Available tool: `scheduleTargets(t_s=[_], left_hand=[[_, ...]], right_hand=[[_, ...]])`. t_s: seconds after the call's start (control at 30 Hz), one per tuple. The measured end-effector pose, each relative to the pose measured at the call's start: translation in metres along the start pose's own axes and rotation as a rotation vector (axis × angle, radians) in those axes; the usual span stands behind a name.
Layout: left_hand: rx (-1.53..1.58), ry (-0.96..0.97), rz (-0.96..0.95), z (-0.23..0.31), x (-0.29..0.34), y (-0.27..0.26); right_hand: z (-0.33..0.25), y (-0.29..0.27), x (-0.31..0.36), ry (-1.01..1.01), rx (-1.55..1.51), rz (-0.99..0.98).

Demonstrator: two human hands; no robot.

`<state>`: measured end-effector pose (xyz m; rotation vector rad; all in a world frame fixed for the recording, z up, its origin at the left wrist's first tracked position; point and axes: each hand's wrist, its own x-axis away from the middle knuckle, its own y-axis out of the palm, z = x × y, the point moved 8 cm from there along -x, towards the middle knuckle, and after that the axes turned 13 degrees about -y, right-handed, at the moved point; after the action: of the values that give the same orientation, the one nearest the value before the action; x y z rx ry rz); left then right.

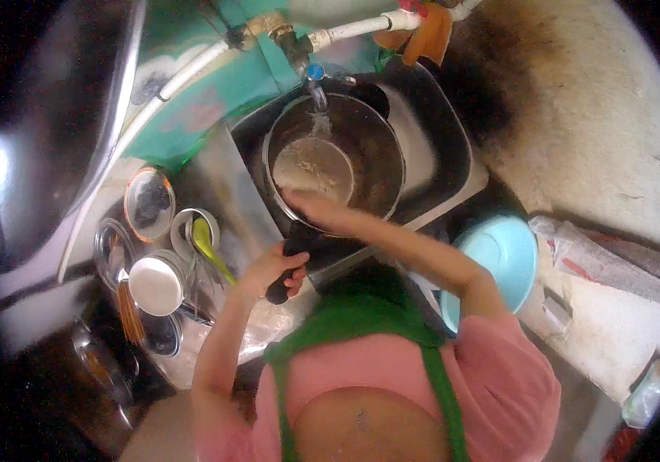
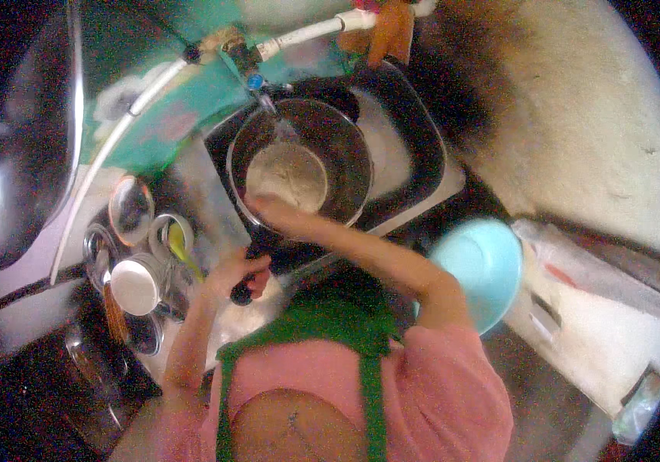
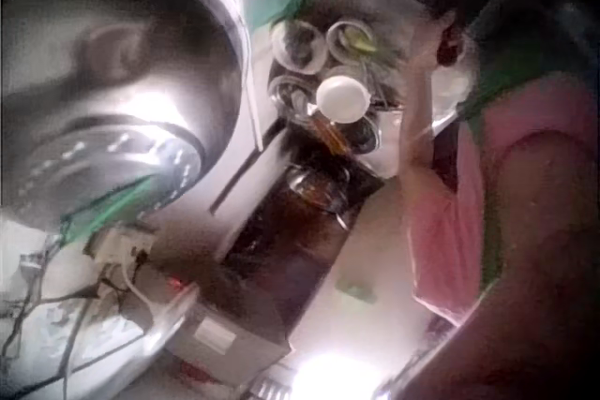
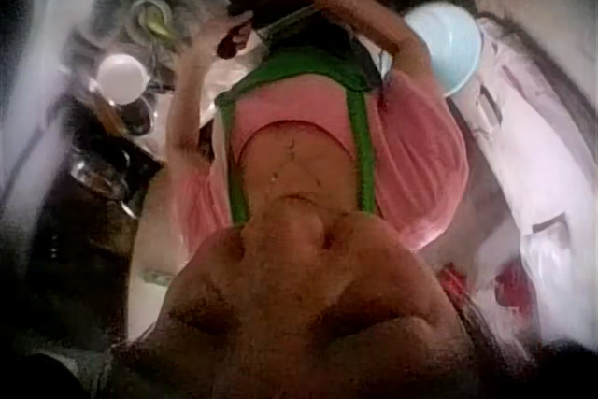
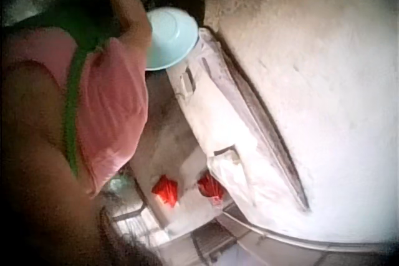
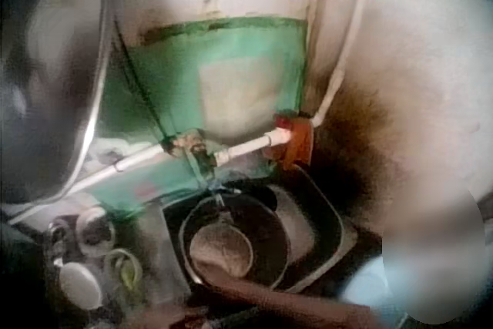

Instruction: The person washes a blue bowl, a metal ladle, and a metal pot in a sink using a purple cloth and running water.

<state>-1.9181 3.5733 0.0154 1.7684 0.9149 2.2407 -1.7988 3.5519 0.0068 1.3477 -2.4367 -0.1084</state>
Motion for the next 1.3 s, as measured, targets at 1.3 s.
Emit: scheduleTargets(t_s=[1.3], left_hand=[[0.012,-0.020,0.060,0.049,-0.040,-0.032]], right_hand=[[-0.016,-0.205,-0.103,-0.207,1.469,-0.719]])
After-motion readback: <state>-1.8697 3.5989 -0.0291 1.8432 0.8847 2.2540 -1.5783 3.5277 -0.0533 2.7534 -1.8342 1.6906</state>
